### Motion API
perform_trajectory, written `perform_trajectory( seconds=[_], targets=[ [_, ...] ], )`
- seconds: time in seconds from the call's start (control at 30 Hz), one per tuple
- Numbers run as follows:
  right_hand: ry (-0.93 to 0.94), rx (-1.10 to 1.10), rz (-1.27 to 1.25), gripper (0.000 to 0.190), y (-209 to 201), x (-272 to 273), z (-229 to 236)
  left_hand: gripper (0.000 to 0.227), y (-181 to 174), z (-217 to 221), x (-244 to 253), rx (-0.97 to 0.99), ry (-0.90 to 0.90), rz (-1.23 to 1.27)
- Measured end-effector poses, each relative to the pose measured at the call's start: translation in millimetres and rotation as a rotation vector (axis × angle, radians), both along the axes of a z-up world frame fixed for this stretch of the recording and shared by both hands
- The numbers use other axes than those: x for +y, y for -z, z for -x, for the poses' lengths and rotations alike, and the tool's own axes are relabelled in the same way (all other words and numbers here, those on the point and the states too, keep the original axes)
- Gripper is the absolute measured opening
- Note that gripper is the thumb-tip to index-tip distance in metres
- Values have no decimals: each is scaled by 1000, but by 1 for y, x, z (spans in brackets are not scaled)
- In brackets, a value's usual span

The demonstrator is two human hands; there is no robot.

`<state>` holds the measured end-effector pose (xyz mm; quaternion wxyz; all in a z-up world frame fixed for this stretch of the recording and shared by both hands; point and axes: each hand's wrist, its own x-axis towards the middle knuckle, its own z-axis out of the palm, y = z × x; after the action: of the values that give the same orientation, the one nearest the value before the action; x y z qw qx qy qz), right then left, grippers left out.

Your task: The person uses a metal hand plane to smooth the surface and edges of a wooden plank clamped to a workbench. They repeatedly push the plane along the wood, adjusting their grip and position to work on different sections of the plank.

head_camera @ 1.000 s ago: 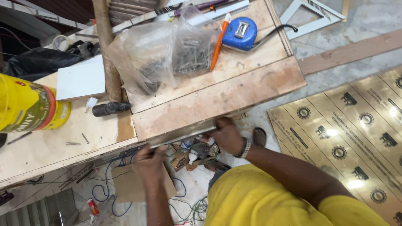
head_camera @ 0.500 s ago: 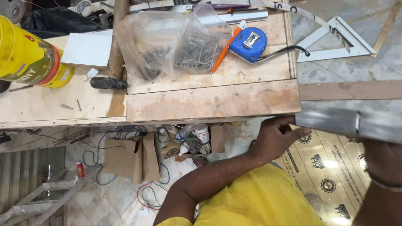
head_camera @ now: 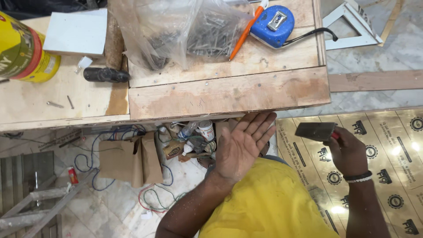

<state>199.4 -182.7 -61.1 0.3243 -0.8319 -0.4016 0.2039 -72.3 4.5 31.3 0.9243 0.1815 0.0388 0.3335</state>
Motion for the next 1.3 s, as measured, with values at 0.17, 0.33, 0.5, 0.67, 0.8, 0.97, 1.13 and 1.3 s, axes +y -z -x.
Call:
perform_trajectory(
  seconds=[0.17,0.33,0.5,0.67,0.8,0.97,1.13,1.3],
  targets=[
    [56,171,-192,27,1,1,23,90,0,-14,7,24,83,-50],
    [110,311,-344,23,6,-13,34,84,11,-52,3,-4,185,-46],
    [157,270,-379,23,15,-36,32,73,17,-63,-2,84,137,-84],
    [201,352,-352,26,30,-45,29,46,6,20,18,46,-193,263],
    [118,446,-345,27,39,-26,38,61,-10,97,48,108,-362,313],
    [-49,446,-298,28,26,14,64,57,-5,125,55,172,-485,285],
    [-155,532,-389,23,6,50,96,61,-6,135,56,149,-567,306],
    [-189,689,-448,21,-1,80,134,70,-14,159,59,20,-537,287]
  ],
)
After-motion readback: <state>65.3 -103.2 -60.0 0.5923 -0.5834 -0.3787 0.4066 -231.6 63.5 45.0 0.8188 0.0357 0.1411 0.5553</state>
